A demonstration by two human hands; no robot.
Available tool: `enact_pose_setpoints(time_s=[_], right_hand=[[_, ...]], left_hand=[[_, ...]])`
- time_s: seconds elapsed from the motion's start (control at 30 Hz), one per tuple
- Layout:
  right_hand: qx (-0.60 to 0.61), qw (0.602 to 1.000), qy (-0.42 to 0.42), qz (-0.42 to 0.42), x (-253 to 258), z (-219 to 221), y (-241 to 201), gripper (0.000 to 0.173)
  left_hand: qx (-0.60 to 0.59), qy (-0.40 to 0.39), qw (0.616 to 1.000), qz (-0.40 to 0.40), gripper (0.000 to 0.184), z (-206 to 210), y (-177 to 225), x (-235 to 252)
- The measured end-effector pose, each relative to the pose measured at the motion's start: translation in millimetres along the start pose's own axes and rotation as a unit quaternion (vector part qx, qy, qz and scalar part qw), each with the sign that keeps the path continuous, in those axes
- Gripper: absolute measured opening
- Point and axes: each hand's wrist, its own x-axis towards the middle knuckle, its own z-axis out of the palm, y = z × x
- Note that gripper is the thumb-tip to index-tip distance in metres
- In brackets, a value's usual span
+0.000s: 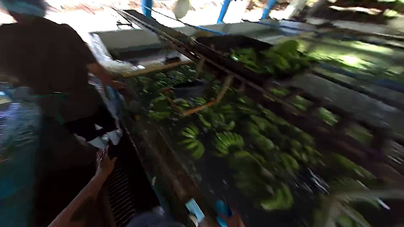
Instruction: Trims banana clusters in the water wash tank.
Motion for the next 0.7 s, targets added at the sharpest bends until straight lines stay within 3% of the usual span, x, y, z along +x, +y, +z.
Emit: enact_pose_setpoints(time_s=[0.13, 0.3, 0.4, 0.53, 0.7], right_hand=[[0.011, 0.995, 0.066, 0.072, -0.6, -9.3, 15.3, 0.069], [0.034, 0.98, 0.06, 0.188, -36.6, 0.6, 60.4, 0.082], [0.084, 0.965, 0.109, 0.223, -40.0, 11.1, 64.7, 0.087], [0.058, 0.946, 0.089, 0.306, -23.2, 11.8, 43.4, 0.087], [0.043, 0.938, 0.097, 0.33, -13.2, 12.1, 39.7, 0.084]], left_hand=[[0.039, -0.21, 0.968, 0.13, 0.064, 94.6, 140.0, 52.6], [0.035, -0.341, 0.921, 0.183, 0.055, 214.8, 223.3, 87.5], [0.061, -0.365, 0.912, 0.177, 0.065, 271.2, 260.1, 99.4], [0.166, -0.372, 0.898, 0.167, 0.104, 328.7, 291.6, 105.4], [0.17, -0.345, 0.912, 0.144, 0.091, 373.9, 327.1, 118.1]])
